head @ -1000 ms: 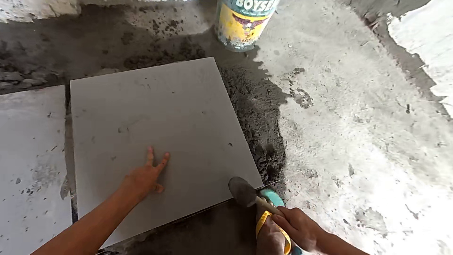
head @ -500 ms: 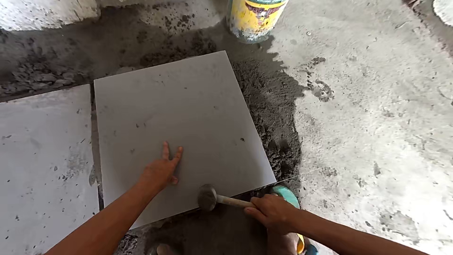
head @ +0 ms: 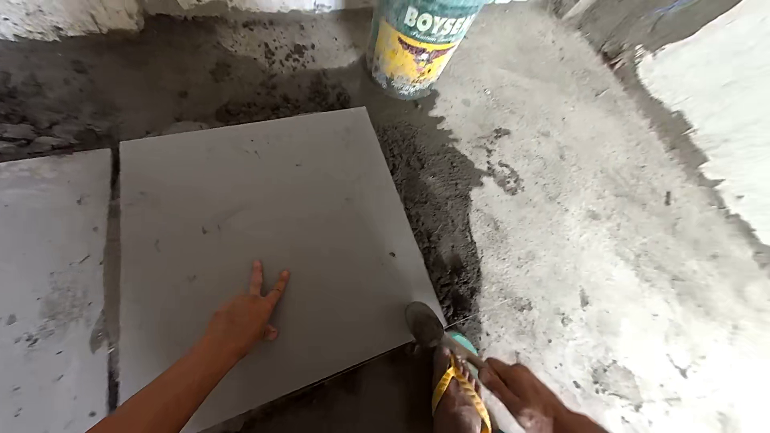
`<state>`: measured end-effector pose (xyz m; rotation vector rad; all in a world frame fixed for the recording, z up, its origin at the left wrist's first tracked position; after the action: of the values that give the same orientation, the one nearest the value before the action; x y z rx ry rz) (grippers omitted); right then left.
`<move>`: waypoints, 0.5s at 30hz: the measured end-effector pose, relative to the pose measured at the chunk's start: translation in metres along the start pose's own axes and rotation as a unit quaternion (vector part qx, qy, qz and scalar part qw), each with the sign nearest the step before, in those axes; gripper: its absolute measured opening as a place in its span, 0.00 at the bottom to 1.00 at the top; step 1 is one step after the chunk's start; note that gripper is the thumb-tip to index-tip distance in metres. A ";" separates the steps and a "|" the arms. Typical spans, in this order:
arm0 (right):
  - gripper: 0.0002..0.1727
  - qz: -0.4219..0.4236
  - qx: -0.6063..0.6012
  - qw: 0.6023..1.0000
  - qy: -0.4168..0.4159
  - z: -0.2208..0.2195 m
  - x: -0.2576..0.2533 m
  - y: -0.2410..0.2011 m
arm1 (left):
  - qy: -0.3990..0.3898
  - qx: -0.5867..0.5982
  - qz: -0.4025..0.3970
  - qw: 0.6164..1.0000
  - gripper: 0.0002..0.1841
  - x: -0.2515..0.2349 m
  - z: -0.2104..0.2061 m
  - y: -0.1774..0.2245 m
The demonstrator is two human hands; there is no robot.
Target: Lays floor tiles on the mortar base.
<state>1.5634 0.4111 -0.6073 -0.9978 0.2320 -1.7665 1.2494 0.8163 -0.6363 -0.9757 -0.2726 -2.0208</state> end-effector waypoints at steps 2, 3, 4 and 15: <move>0.44 -0.006 -0.013 1.000 0.028 -0.001 0.012 0.005 | -0.007 0.003 0.005 1.000 0.60 -0.001 -0.001 0.002; 0.45 -0.025 -0.014 0.999 0.014 -0.006 0.017 0.009 | -0.010 0.000 0.005 1.000 0.60 0.000 -0.003 0.003; 0.44 -0.048 -0.021 0.999 -0.010 -0.008 0.018 0.011 | -0.009 -0.003 0.003 1.000 0.60 0.000 -0.004 0.003; 0.43 0.007 -0.065 0.997 0.043 -0.011 0.004 0.007 | -0.016 0.008 0.018 1.000 0.62 -0.001 -0.002 -0.002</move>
<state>1.5594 0.4012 -0.6160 -1.0112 0.4115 -1.8024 1.2471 0.8173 -0.6380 -0.9971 -0.2869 -1.9685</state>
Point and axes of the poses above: each hand's wrist, its own x-axis away from the middle knuckle, its own z-axis out of the back of the hand, y = z × x, the point moved 6 cm from there along -x, towards the middle knuckle, and after that the axes turned 13 degrees about z, right-handed, at the moved point
